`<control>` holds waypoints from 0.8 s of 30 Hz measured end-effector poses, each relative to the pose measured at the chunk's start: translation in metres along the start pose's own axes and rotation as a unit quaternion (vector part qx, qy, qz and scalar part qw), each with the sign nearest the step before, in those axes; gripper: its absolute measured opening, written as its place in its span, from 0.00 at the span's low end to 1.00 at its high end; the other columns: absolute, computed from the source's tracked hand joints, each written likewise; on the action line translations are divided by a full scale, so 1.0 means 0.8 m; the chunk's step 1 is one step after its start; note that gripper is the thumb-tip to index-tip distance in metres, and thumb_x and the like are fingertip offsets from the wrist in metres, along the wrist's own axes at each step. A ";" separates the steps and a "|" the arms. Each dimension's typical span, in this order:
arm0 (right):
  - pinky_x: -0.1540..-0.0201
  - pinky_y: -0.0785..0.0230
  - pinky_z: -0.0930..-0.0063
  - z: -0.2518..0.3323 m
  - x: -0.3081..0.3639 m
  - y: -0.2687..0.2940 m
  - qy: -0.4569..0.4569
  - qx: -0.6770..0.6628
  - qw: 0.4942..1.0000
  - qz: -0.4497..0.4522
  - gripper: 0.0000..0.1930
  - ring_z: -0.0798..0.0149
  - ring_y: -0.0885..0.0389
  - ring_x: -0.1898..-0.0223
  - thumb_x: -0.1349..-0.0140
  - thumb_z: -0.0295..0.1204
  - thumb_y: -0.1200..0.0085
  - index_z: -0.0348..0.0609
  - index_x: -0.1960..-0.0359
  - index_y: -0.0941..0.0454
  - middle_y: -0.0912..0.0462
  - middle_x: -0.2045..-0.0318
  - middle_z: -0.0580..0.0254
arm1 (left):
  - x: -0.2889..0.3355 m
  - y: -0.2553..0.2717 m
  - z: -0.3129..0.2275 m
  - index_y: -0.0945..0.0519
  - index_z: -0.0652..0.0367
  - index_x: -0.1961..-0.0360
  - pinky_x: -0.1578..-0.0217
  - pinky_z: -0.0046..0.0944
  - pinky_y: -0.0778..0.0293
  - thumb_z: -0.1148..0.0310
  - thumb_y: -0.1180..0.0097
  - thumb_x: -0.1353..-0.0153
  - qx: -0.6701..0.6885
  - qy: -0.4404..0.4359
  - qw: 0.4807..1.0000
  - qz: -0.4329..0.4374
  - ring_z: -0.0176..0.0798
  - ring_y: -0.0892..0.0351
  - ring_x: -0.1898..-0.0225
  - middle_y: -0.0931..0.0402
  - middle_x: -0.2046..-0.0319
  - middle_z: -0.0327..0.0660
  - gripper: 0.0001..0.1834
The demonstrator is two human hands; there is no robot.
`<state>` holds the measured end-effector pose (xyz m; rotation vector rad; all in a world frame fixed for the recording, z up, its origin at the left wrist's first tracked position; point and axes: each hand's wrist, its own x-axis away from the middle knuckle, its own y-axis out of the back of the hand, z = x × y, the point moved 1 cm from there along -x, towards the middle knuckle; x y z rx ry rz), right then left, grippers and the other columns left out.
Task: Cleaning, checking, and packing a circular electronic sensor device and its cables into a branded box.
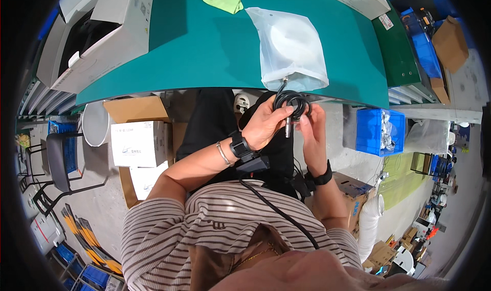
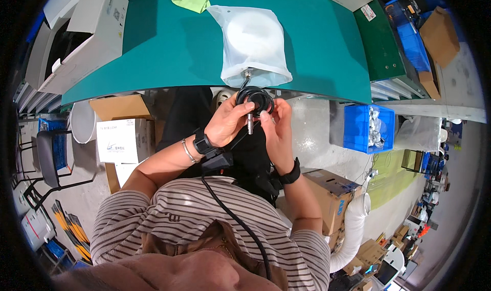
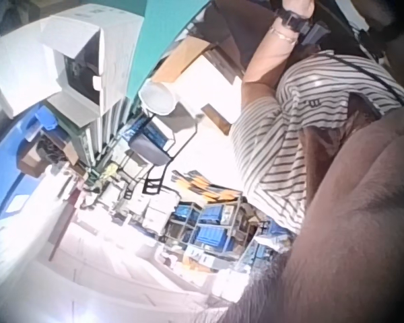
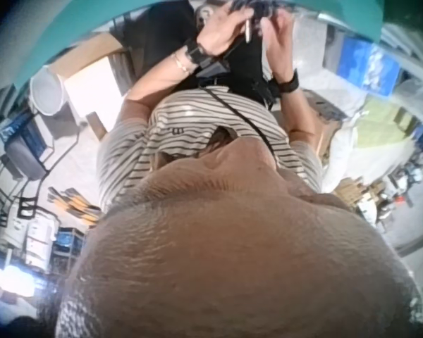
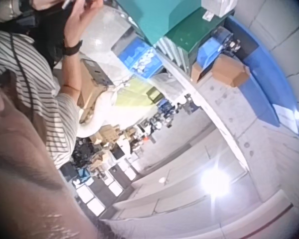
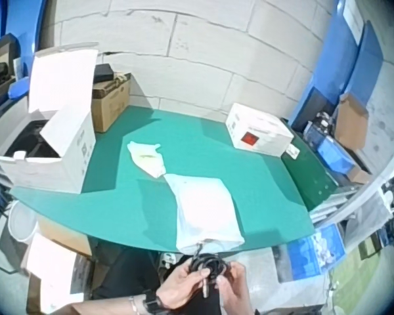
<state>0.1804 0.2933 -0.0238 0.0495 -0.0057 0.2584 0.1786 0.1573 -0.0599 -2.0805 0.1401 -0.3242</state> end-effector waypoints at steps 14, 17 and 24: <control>0.52 0.36 0.67 -0.018 -0.041 -0.014 0.078 0.172 0.981 -0.037 0.11 0.54 0.28 0.58 0.37 0.23 0.57 0.33 0.53 0.37 0.29 0.61 0.49 | 0.010 0.005 0.006 0.34 0.62 0.45 0.52 0.31 0.28 0.69 0.48 0.36 -0.041 -0.047 0.998 -0.012 0.31 0.26 0.53 0.27 0.53 0.38 0.20; 0.54 0.35 0.63 -0.014 -0.048 -0.003 0.110 0.238 0.964 0.028 0.17 0.47 0.28 0.61 0.48 0.15 0.59 0.34 0.55 0.36 0.29 0.63 0.47 | 0.008 0.014 0.001 0.34 0.66 0.46 0.57 0.28 0.29 0.67 0.39 0.42 -0.263 -0.061 0.963 -0.003 0.28 0.27 0.56 0.27 0.57 0.39 0.26; 0.55 0.35 0.59 0.014 -0.052 -0.008 0.160 0.311 0.935 0.059 0.16 0.42 0.28 0.61 0.49 0.14 0.56 0.35 0.57 0.36 0.28 0.63 0.45 | 0.041 -0.003 -0.052 0.34 0.62 0.44 0.67 0.34 0.25 0.62 0.32 0.51 -0.634 -0.160 0.754 -0.062 0.34 0.23 0.70 0.26 0.67 0.41 0.35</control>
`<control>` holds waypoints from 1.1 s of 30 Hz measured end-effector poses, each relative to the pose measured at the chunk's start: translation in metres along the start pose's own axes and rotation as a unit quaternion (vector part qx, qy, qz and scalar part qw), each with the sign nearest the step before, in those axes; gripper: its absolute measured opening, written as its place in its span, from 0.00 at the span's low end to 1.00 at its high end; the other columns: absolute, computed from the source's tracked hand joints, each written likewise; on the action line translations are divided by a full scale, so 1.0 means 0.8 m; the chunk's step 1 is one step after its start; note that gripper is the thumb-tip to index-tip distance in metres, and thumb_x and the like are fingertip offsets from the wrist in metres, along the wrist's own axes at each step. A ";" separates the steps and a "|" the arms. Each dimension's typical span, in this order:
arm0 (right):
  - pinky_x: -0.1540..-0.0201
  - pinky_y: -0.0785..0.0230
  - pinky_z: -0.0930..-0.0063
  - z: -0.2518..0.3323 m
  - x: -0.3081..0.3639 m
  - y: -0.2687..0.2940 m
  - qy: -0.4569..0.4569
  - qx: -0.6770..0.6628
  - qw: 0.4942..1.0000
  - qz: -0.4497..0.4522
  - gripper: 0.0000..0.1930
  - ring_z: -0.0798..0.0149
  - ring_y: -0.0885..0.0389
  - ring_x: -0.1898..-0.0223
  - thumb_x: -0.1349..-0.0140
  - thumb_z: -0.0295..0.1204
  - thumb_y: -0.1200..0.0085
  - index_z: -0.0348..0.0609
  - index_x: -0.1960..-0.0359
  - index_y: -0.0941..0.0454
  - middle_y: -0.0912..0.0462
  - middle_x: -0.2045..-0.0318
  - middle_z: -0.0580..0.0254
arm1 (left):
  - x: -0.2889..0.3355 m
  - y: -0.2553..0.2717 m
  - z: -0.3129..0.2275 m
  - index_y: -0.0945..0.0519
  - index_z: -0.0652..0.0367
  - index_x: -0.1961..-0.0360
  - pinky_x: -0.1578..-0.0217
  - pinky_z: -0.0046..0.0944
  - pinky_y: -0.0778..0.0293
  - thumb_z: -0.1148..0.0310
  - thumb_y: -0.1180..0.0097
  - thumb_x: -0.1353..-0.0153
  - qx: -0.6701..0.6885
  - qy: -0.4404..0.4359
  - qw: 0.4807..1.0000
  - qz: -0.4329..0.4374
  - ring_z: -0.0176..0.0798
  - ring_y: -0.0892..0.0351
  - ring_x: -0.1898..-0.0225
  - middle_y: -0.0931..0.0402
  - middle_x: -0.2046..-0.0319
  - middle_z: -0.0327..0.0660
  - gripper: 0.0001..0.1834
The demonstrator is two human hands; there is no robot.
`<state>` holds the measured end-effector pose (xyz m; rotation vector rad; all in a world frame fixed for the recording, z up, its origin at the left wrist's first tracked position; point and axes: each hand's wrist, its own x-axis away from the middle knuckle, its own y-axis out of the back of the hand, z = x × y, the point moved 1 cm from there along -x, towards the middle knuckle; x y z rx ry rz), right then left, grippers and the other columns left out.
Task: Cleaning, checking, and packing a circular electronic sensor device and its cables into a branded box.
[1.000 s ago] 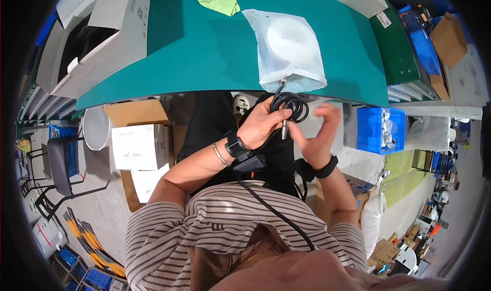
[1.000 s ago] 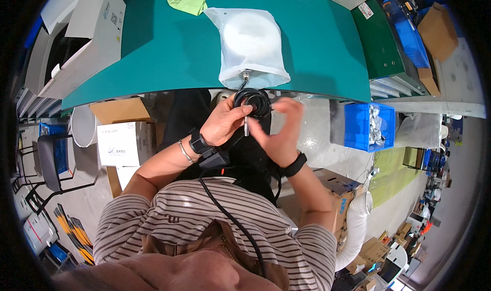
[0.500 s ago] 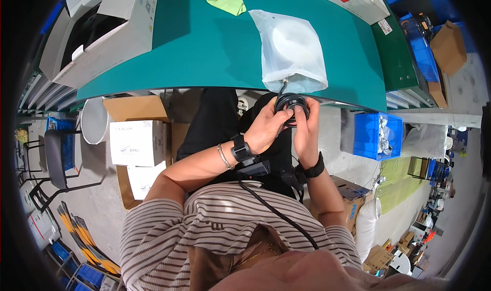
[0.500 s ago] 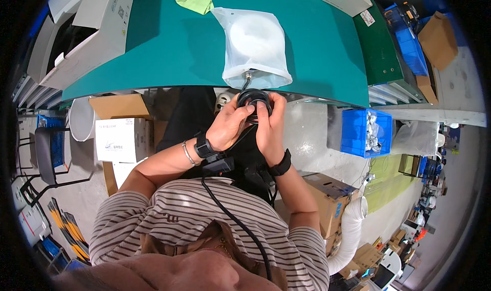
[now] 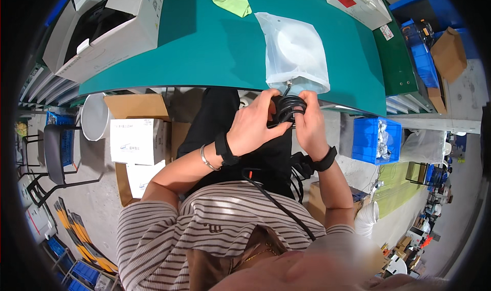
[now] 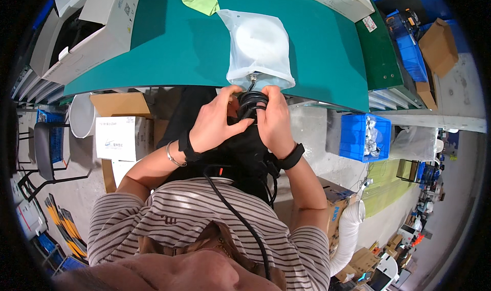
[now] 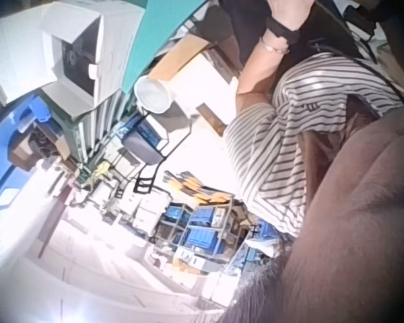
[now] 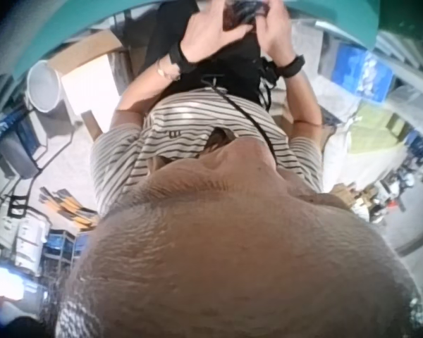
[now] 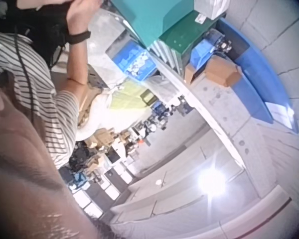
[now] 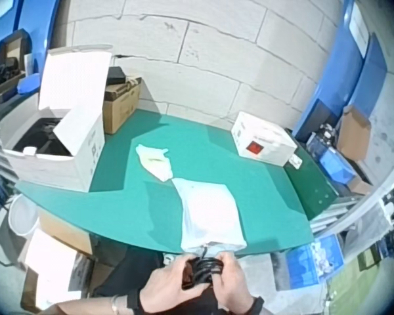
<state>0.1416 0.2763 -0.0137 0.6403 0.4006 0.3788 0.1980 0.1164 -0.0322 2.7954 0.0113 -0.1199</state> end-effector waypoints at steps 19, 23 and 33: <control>0.65 0.33 0.66 0.008 -0.015 -0.006 0.041 0.032 0.994 -0.093 0.13 0.51 0.27 0.70 0.51 0.13 0.53 0.37 0.64 0.32 0.28 0.71 0.52 | -0.001 -0.016 -0.009 0.33 0.65 0.41 0.80 0.40 0.26 0.71 0.42 0.43 -0.206 -0.134 0.968 -0.052 0.46 0.22 0.80 0.24 0.78 0.46 0.28; 0.66 0.33 0.65 0.000 -0.018 -0.004 0.029 0.042 0.991 -0.124 0.14 0.52 0.27 0.71 0.55 0.11 0.50 0.37 0.66 0.32 0.28 0.72 0.54 | -0.007 0.019 -0.023 0.29 0.59 0.45 0.77 0.38 0.26 0.69 0.37 0.46 -0.125 -0.172 0.977 -0.028 0.42 0.22 0.79 0.24 0.78 0.42 0.27; 0.66 0.33 0.71 -0.029 -0.011 0.006 -0.078 -0.015 0.951 -0.299 0.32 0.65 0.30 0.71 0.54 0.24 0.30 0.41 0.48 0.36 0.31 0.72 0.61 | -0.061 0.026 -0.018 0.27 0.60 0.57 0.72 0.42 0.28 0.79 0.42 0.46 -0.191 -0.214 0.951 -0.111 0.50 0.24 0.73 0.26 0.72 0.47 0.14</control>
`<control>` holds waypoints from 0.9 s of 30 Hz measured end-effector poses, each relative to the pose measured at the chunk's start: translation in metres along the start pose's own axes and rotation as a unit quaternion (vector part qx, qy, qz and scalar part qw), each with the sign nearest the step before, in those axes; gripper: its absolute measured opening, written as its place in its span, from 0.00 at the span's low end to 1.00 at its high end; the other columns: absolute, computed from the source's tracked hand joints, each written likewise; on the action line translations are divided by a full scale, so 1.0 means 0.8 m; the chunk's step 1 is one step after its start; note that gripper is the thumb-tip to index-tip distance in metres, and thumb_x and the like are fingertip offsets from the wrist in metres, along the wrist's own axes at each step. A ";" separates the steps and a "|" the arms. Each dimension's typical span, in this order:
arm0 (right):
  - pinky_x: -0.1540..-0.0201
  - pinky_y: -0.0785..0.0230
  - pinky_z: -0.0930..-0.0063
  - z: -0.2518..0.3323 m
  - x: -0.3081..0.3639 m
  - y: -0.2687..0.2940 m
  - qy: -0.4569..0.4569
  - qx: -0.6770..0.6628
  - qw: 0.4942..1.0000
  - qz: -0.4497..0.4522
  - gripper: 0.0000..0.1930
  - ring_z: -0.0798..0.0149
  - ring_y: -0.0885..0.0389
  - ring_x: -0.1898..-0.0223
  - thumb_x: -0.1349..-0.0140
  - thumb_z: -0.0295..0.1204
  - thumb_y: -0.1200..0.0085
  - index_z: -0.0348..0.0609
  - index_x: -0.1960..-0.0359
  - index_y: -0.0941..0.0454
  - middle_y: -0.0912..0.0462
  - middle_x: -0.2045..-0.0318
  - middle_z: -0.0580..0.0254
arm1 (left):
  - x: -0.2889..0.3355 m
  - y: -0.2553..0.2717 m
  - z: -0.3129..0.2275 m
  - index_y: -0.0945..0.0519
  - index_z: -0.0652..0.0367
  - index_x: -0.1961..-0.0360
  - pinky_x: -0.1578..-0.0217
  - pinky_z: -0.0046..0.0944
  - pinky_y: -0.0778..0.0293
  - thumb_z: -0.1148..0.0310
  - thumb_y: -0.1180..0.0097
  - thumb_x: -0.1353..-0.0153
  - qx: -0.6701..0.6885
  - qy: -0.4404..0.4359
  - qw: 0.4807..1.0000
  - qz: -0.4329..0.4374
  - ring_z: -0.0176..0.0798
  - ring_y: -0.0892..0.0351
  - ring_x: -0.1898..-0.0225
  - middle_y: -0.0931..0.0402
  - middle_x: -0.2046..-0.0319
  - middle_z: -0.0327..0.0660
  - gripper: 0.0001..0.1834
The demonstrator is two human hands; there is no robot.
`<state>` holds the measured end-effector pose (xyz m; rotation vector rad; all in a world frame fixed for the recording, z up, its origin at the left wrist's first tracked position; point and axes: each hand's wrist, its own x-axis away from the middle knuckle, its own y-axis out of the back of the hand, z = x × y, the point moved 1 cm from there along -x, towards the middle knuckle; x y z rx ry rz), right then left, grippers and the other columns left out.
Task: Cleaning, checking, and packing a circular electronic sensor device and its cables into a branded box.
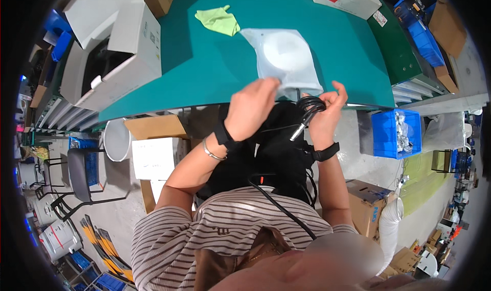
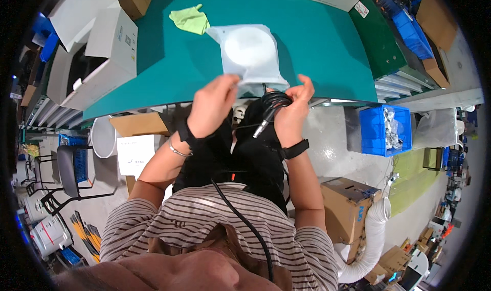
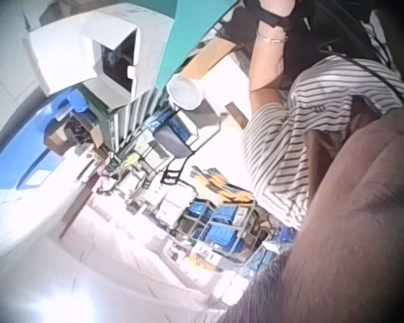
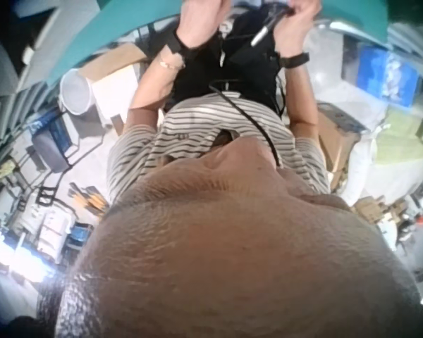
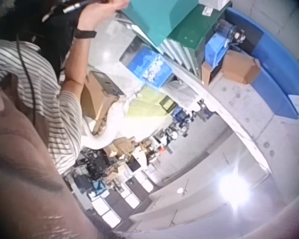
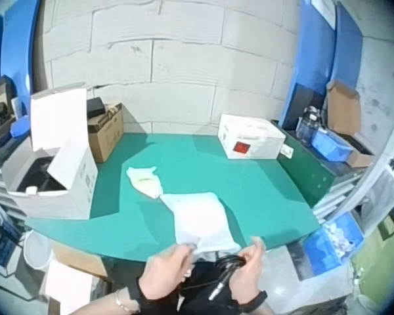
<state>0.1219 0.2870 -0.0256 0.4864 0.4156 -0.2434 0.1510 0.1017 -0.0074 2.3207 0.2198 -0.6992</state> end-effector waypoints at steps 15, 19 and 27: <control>0.73 0.34 0.77 0.009 -0.063 0.027 0.030 -0.091 0.953 0.288 0.25 0.70 0.31 0.78 0.42 0.16 0.52 0.44 0.41 0.37 0.26 0.58 0.57 | -0.084 -0.025 -0.040 0.26 0.59 0.69 0.73 0.50 0.28 0.75 0.48 0.48 0.024 -0.021 0.985 0.169 0.55 0.21 0.75 0.23 0.81 0.48 0.05; 0.77 0.39 0.80 -0.017 -0.055 0.001 0.075 -0.064 0.960 0.264 0.15 0.76 0.33 0.78 0.28 0.37 0.63 0.45 0.47 0.33 0.27 0.75 0.64 | -0.095 -0.026 -0.043 0.23 0.58 0.67 0.72 0.49 0.26 0.74 0.50 0.48 -0.034 -0.013 0.983 0.180 0.54 0.20 0.75 0.21 0.78 0.48 0.08; 0.64 0.31 0.78 -0.040 -0.080 -0.012 -0.156 -0.307 0.913 0.218 0.16 0.73 0.25 0.65 0.29 0.37 0.61 0.37 0.55 0.26 0.22 0.69 0.66 | -0.127 -0.026 -0.062 0.21 0.58 0.64 0.64 0.47 0.25 0.71 0.44 0.50 0.024 -0.071 0.971 0.228 0.52 0.20 0.64 0.20 0.69 0.47 0.11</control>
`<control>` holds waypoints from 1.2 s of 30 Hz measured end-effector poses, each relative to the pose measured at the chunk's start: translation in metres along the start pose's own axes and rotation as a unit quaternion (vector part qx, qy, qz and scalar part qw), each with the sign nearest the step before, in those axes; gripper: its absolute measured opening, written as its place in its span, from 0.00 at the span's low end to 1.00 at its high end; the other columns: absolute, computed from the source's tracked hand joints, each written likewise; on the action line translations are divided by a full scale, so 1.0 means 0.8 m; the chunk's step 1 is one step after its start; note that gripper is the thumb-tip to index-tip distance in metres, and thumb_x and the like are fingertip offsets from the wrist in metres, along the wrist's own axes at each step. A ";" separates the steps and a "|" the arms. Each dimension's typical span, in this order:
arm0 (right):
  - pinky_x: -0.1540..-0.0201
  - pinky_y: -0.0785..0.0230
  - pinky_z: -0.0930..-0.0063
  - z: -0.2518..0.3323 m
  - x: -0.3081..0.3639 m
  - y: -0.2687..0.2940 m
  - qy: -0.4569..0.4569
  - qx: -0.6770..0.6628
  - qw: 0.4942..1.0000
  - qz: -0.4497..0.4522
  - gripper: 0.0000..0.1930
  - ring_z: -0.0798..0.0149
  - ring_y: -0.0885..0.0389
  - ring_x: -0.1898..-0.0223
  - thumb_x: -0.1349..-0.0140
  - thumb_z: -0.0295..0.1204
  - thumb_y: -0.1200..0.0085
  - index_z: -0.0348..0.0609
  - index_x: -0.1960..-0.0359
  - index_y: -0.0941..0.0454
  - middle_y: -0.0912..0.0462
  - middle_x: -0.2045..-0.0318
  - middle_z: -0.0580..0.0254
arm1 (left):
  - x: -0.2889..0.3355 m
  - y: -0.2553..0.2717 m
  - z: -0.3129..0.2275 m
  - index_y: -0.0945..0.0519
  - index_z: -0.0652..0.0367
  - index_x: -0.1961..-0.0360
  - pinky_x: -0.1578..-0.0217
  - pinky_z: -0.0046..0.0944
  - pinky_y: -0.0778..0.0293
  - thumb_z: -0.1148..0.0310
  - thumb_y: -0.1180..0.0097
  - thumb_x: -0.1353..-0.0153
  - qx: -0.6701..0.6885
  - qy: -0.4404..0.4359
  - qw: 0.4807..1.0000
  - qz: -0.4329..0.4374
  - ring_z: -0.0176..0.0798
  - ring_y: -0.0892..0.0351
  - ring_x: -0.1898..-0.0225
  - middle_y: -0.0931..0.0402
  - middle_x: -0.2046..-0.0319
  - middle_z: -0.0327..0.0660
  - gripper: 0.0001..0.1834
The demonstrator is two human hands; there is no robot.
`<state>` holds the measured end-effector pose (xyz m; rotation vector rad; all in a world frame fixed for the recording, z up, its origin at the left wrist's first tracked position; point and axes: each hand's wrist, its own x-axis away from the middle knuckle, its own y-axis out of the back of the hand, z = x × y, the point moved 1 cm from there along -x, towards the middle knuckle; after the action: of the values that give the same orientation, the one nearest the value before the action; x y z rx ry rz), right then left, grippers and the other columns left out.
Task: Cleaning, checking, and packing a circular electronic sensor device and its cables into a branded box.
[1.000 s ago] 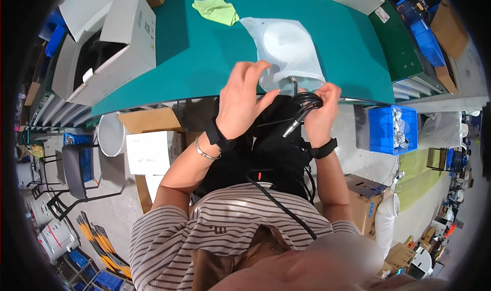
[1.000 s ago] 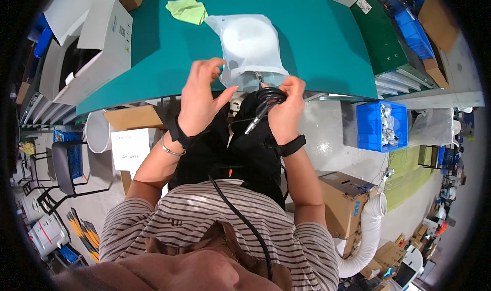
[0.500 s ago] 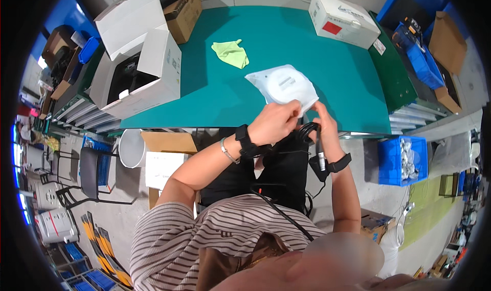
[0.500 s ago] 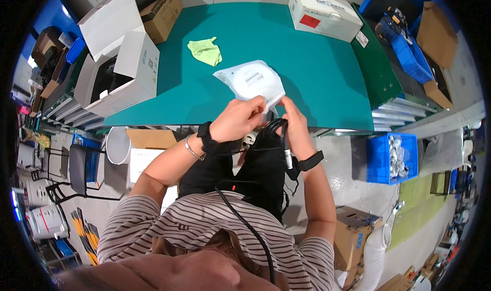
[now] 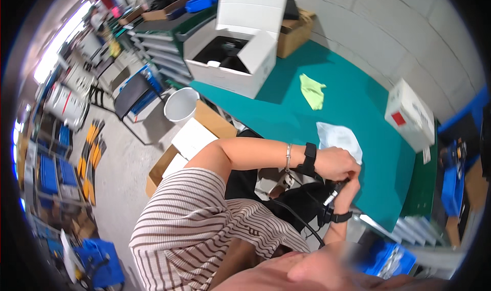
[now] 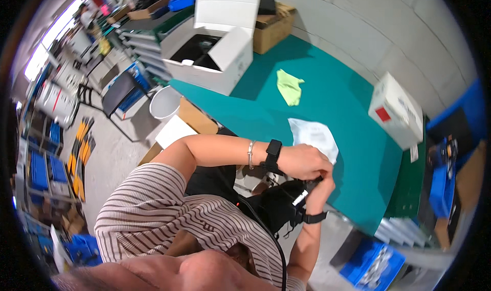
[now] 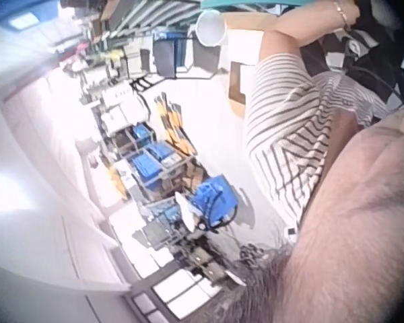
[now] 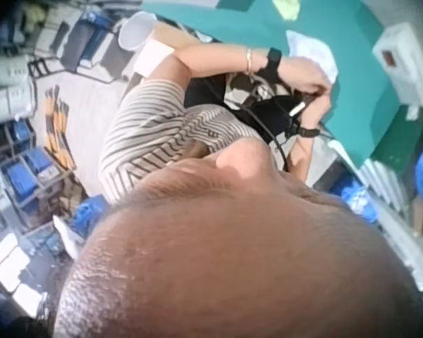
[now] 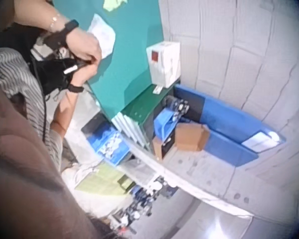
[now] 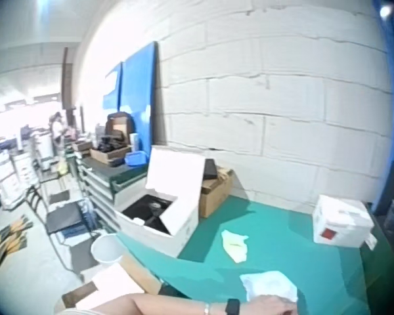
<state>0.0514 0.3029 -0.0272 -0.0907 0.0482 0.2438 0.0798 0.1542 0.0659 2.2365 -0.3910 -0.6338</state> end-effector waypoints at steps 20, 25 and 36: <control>0.66 0.35 0.82 0.040 -0.016 0.006 -0.005 0.009 0.996 0.089 0.22 0.72 0.28 0.69 0.44 0.15 0.58 0.29 0.45 0.34 0.23 0.62 0.60 | -0.058 0.043 0.105 0.45 0.37 0.33 0.47 0.62 0.32 0.57 0.25 0.73 -0.199 0.039 0.935 0.292 0.66 0.40 0.41 0.44 0.40 0.52 0.61; 0.59 0.34 0.80 0.106 0.012 -0.026 0.016 0.111 0.984 0.136 0.18 0.72 0.26 0.63 0.44 0.14 0.57 0.31 0.50 0.27 0.21 0.60 0.63 | 0.021 0.089 0.041 0.40 0.45 0.37 0.57 0.56 0.26 0.57 0.27 0.70 -0.208 0.008 0.965 0.158 0.62 0.32 0.50 0.38 0.48 0.53 0.54; 0.66 0.36 0.79 0.267 -0.015 -0.281 0.332 0.174 0.854 0.362 0.11 0.71 0.31 0.72 0.49 0.14 0.57 0.36 0.66 0.27 0.27 0.74 0.62 | 0.212 0.350 -0.044 0.37 0.54 0.39 0.58 0.47 0.23 0.59 0.29 0.66 -0.347 0.209 0.912 -0.063 0.55 0.25 0.53 0.31 0.55 0.53 0.48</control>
<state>0.1022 0.1030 0.2049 0.2182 0.8301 0.9497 0.2176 -0.0875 0.2414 1.6428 0.1839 -0.2725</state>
